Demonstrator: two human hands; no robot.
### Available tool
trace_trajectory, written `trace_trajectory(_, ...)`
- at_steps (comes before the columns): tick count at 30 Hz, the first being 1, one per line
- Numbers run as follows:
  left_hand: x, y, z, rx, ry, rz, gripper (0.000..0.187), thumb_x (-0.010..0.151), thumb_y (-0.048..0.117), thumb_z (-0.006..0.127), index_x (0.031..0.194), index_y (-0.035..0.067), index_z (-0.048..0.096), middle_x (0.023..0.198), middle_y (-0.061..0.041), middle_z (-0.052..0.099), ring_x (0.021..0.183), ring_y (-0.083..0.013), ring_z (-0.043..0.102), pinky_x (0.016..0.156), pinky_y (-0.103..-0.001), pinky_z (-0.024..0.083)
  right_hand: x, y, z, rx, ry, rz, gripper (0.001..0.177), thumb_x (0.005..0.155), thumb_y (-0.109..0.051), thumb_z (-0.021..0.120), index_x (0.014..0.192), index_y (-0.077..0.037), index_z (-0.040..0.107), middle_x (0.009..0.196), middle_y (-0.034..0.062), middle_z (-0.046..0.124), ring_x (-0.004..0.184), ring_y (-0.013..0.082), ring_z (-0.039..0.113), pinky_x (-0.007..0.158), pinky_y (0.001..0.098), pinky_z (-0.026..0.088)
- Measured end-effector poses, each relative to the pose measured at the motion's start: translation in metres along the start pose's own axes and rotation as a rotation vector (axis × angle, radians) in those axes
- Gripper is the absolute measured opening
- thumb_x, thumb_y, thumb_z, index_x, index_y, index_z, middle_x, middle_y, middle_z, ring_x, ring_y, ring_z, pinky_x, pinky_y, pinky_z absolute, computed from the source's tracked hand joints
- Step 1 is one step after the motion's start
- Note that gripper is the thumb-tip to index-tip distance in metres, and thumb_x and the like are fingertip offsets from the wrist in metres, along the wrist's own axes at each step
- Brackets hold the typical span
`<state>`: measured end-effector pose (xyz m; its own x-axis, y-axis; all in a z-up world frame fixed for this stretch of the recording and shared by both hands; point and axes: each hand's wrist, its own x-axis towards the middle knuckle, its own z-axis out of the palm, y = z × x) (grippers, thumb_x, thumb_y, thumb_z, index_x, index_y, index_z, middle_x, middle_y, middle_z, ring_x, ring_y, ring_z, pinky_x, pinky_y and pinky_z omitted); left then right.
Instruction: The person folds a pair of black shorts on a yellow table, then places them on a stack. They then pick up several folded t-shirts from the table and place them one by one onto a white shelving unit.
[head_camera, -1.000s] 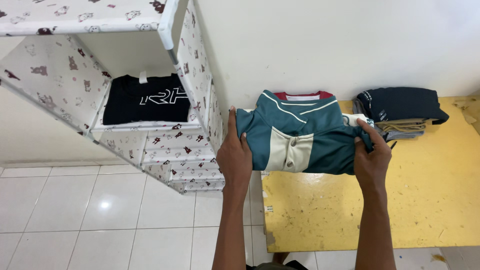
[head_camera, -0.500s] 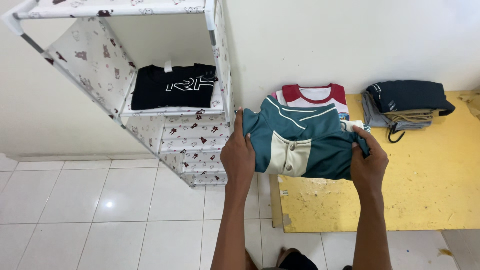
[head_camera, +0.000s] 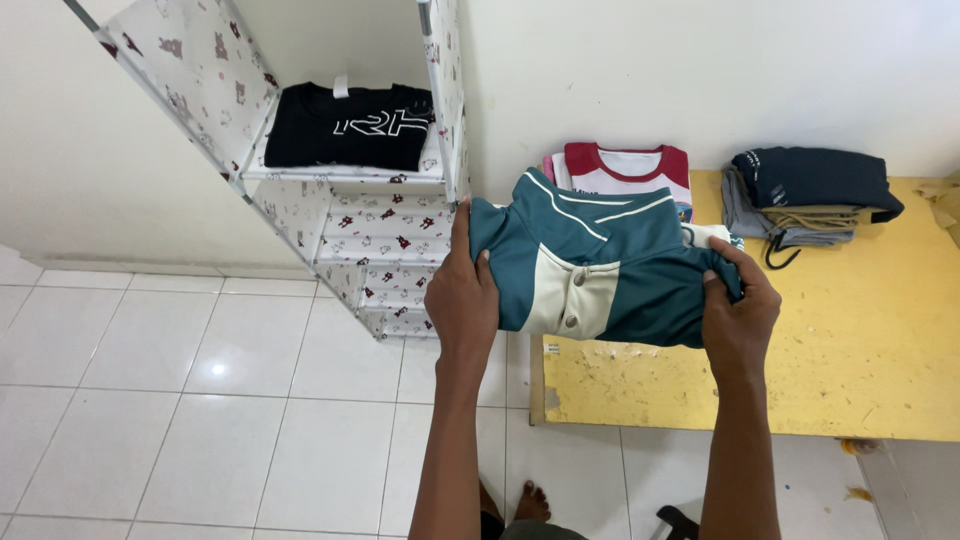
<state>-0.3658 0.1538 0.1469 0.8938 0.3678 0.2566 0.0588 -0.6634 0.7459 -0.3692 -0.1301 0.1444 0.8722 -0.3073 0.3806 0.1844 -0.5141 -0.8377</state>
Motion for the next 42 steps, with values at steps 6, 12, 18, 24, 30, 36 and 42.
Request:
trace_trajectory(6, -0.006, -0.009, -0.01, -0.022, 0.026, -0.003, 0.069, 0.099, 0.013, 0.06, 0.16, 0.028, 0.031, 0.099, -0.015, 0.077, 0.082, -0.0316, 0.076, 0.071, -0.045, 0.057, -0.008, -0.007, 0.002, 0.027, -0.017, -0.04, 0.035, 0.099, 0.004, 0.062, 0.132, -0.003, 0.069, 0.118, 0.012, 0.071, 0.105, 0.0162, 0.067, 0.097, 0.0276, 0.052)
trace_trajectory(12, 0.0, -0.025, -0.033, -0.047, 0.048, 0.027, 0.067, 0.099, 0.013, 0.06, 0.159, 0.027, 0.033, 0.098, -0.014, 0.077, 0.08, -0.0302, 0.076, 0.068, -0.044, 0.057, -0.019, -0.027, 0.018, 0.056, -0.021, -0.043, 0.035, 0.099, 0.004, 0.062, 0.132, -0.003, 0.069, 0.116, 0.0123, 0.072, 0.104, 0.0144, 0.065, 0.096, 0.0257, 0.05)
trace_trajectory(18, 0.018, -0.053, -0.086, -0.034, -0.027, -0.034, 0.067, 0.101, 0.016, 0.059, 0.16, 0.03, 0.032, 0.079, -0.013, 0.073, 0.068, -0.0277, 0.073, 0.064, -0.043, 0.055, -0.041, -0.066, 0.057, 0.043, -0.009, -0.044, 0.035, 0.098, 0.004, 0.063, 0.132, -0.002, 0.069, 0.117, 0.0118, 0.071, 0.106, 0.0141, 0.065, 0.097, 0.026, 0.05)
trace_trajectory(24, 0.039, -0.093, -0.138, -0.077, -0.018, -0.001, 0.067, 0.1, 0.014, 0.06, 0.159, 0.029, 0.033, 0.073, -0.011, 0.071, 0.063, -0.0254, 0.072, 0.063, -0.041, 0.054, -0.067, -0.103, 0.107, 0.05, 0.009, -0.012, 0.035, 0.098, 0.004, 0.063, 0.132, -0.003, 0.07, 0.116, 0.0112, 0.071, 0.105, 0.0139, 0.065, 0.096, 0.0257, 0.05)
trace_trajectory(30, 0.055, -0.134, -0.171, -0.084, -0.015, 0.027, 0.067, 0.1, 0.014, 0.06, 0.159, 0.029, 0.034, 0.073, -0.008, 0.069, 0.062, -0.0227, 0.07, 0.063, -0.041, 0.054, -0.094, -0.124, 0.151, 0.081, 0.013, 0.016, 0.036, 0.099, 0.004, 0.062, 0.133, -0.003, 0.07, 0.114, 0.0123, 0.07, 0.104, 0.0142, 0.063, 0.095, 0.0258, 0.05)
trace_trajectory(36, 0.063, -0.155, -0.189, -0.047, -0.021, -0.01, 0.067, 0.099, 0.013, 0.06, 0.159, 0.029, 0.034, 0.075, -0.01, 0.072, 0.064, -0.024, 0.072, 0.065, -0.041, 0.054, -0.1, -0.138, 0.174, 0.096, -0.019, -0.015, 0.035, 0.098, 0.004, 0.062, 0.131, -0.003, 0.069, 0.118, 0.0124, 0.071, 0.108, 0.0149, 0.065, 0.099, 0.0262, 0.049)
trace_trajectory(42, 0.064, -0.156, -0.197, -0.048, 0.048, -0.02, 0.066, 0.099, 0.012, 0.061, 0.158, 0.027, 0.036, 0.081, -0.012, 0.073, 0.067, -0.0258, 0.073, 0.064, -0.041, 0.054, -0.085, -0.14, 0.185, 0.112, -0.063, -0.005, 0.035, 0.098, 0.004, 0.063, 0.132, -0.004, 0.071, 0.113, 0.0108, 0.072, 0.101, 0.0122, 0.063, 0.094, 0.0248, 0.05)
